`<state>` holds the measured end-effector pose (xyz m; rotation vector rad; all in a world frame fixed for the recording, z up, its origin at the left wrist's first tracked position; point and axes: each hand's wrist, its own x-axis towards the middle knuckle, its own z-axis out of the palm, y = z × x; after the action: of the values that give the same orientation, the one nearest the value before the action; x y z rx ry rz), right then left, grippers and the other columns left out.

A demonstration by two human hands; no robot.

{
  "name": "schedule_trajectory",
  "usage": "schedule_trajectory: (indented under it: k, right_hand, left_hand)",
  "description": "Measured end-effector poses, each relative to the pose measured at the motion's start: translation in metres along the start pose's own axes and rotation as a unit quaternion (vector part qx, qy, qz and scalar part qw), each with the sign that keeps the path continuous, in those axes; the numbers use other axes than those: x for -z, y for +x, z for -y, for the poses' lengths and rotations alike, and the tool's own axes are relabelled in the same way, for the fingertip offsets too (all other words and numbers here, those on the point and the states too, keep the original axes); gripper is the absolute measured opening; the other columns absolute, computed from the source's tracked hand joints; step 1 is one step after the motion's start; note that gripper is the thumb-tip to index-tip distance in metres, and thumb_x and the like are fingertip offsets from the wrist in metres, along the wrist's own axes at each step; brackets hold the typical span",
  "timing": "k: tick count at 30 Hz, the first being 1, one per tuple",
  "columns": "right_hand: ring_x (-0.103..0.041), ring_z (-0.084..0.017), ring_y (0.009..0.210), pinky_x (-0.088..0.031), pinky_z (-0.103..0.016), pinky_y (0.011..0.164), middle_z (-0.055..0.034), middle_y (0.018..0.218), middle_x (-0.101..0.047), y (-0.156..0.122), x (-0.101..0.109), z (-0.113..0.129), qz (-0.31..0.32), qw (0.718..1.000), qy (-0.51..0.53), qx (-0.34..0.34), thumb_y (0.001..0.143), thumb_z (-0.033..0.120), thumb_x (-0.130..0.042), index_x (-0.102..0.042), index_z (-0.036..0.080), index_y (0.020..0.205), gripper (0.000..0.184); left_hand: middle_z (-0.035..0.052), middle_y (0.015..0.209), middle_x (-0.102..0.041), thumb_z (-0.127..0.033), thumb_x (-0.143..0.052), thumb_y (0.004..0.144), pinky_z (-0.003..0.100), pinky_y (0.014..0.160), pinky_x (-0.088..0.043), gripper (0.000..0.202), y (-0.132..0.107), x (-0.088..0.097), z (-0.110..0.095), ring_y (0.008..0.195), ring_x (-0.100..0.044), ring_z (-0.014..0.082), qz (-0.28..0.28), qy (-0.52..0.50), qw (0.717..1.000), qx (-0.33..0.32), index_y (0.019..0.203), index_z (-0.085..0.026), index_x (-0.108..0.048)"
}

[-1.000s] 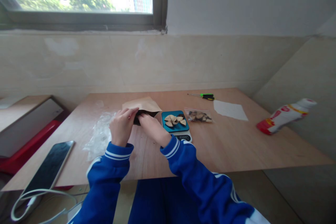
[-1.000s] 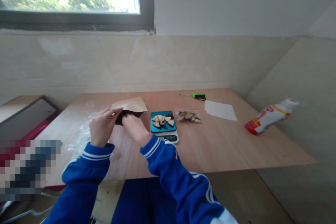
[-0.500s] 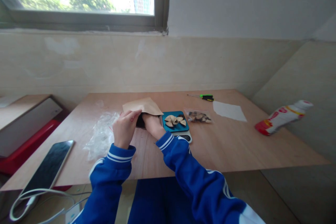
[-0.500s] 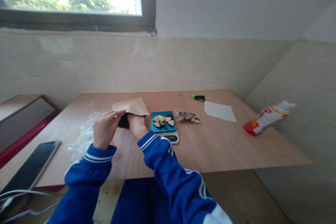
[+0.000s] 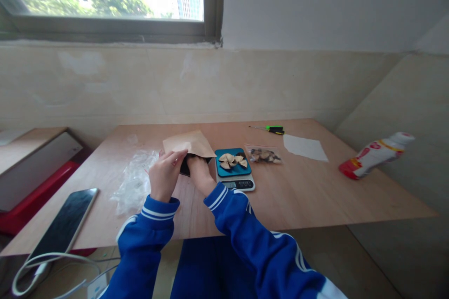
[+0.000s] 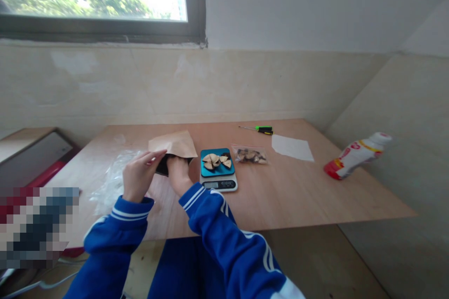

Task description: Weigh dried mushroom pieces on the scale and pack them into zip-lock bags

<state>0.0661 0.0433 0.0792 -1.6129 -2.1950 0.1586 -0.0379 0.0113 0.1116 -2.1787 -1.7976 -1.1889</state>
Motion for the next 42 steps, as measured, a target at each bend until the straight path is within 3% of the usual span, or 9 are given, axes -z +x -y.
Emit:
schedule_trajectory:
  k: [6,10,14,19,23,27,33,38,42]
  right_hand:
    - [-0.062,-0.033,0.108,-0.048,-0.047,0.094,-0.0275,0.117,-0.062,-0.01,0.013,0.012,-0.02,0.996,-0.083,-0.017,0.089,-0.001,-0.04,-0.056,0.001,0.119,0.035]
    - [-0.067,-0.029,0.093,-0.054,-0.04,0.081,-0.0238,0.104,-0.067,-0.019,0.02,0.013,-0.036,0.993,-0.115,0.0,0.09,0.003,-0.042,-0.054,0.002,0.118,0.03]
    - [-0.064,-0.027,0.093,-0.052,-0.04,0.082,-0.0178,0.098,-0.068,-0.031,0.028,0.006,-0.076,0.991,-0.094,0.057,0.091,0.009,-0.044,-0.055,0.007,0.115,0.026]
    - [-0.063,-0.019,0.098,-0.049,-0.034,0.09,-0.0074,0.102,-0.069,-0.048,0.049,-0.009,-0.116,0.975,0.152,0.114,0.091,0.013,-0.048,-0.063,0.016,0.105,0.021]
    - [-0.065,-0.016,0.099,-0.052,-0.031,0.089,-0.004,0.107,-0.069,-0.064,0.063,-0.037,-0.115,0.899,0.417,0.063,0.092,0.028,-0.051,-0.064,0.02,0.103,0.019]
    - [-0.068,-0.019,0.095,-0.055,-0.034,0.085,-0.0062,0.104,-0.071,-0.082,0.065,-0.086,-0.121,0.865,0.486,-0.005,0.089,0.038,-0.055,-0.066,0.019,0.102,0.025]
    - [-0.066,-0.021,0.103,-0.052,-0.038,0.095,-0.0068,0.105,-0.072,-0.117,0.057,-0.142,-0.175,0.934,0.312,-0.001,0.091,0.032,-0.055,-0.069,0.021,0.1,0.021]
    - [-0.062,-0.02,0.113,-0.049,-0.041,0.101,-0.009,0.119,-0.067,-0.129,0.035,-0.155,-0.129,0.969,0.193,0.088,0.095,0.022,-0.044,-0.069,0.02,0.107,0.028]
    - [-0.06,-0.021,0.116,-0.049,-0.042,0.102,-0.0109,0.121,-0.066,-0.117,0.018,-0.158,-0.134,0.975,0.156,0.088,0.095,0.02,-0.044,-0.069,0.019,0.109,0.028]
  left_hand:
    - [-0.001,0.086,-0.072,-0.035,-0.055,0.089,0.021,0.054,-0.038,0.021,-0.002,0.003,0.002,0.065,-0.063,0.011,-0.001,0.001,1.0,0.011,0.096,-0.029,-0.074]
    - [-0.0018,0.085,-0.072,-0.033,-0.056,0.088,0.021,0.056,-0.04,0.019,0.0,0.005,0.002,0.067,-0.063,0.011,-0.004,0.005,1.0,0.01,0.097,-0.03,-0.073]
    - [-0.0029,0.086,-0.071,-0.034,-0.057,0.088,0.021,0.056,-0.039,0.019,0.003,0.008,0.002,0.068,-0.063,0.0108,-0.002,0.01,1.0,0.02,0.097,-0.031,-0.073]
    - [-0.0029,0.084,-0.072,-0.036,-0.056,0.088,0.021,0.054,-0.037,0.02,0.007,0.01,0.002,0.068,-0.062,0.0114,0.005,0.029,0.999,0.026,0.097,-0.032,-0.073]
    - [-0.0025,0.085,-0.072,-0.038,-0.055,0.089,0.022,0.054,-0.037,0.021,0.009,0.011,0.002,0.068,-0.062,0.0123,0.004,0.031,0.999,0.033,0.097,-0.032,-0.073]
    - [-0.0026,0.085,-0.072,-0.039,-0.055,0.088,0.023,0.055,-0.038,0.021,0.009,0.011,0.006,0.068,-0.063,0.0126,-0.004,0.021,0.999,0.035,0.095,-0.032,-0.074]
    - [-0.0014,0.088,-0.073,-0.038,-0.056,0.088,0.023,0.057,-0.038,0.021,0.008,0.011,0.014,0.071,-0.063,0.0137,-0.001,0.02,0.999,0.038,0.097,-0.031,-0.074]
    - [-0.0015,0.087,-0.073,-0.038,-0.056,0.087,0.023,0.057,-0.038,0.021,0.007,0.012,0.016,0.071,-0.063,0.0141,0.008,0.025,0.999,0.041,0.096,-0.03,-0.074]
    - [-0.0015,0.085,-0.073,-0.04,-0.054,0.088,0.023,0.057,-0.039,0.023,0.005,0.012,0.016,0.071,-0.064,0.014,0.01,0.028,0.999,0.037,0.095,-0.03,-0.074]
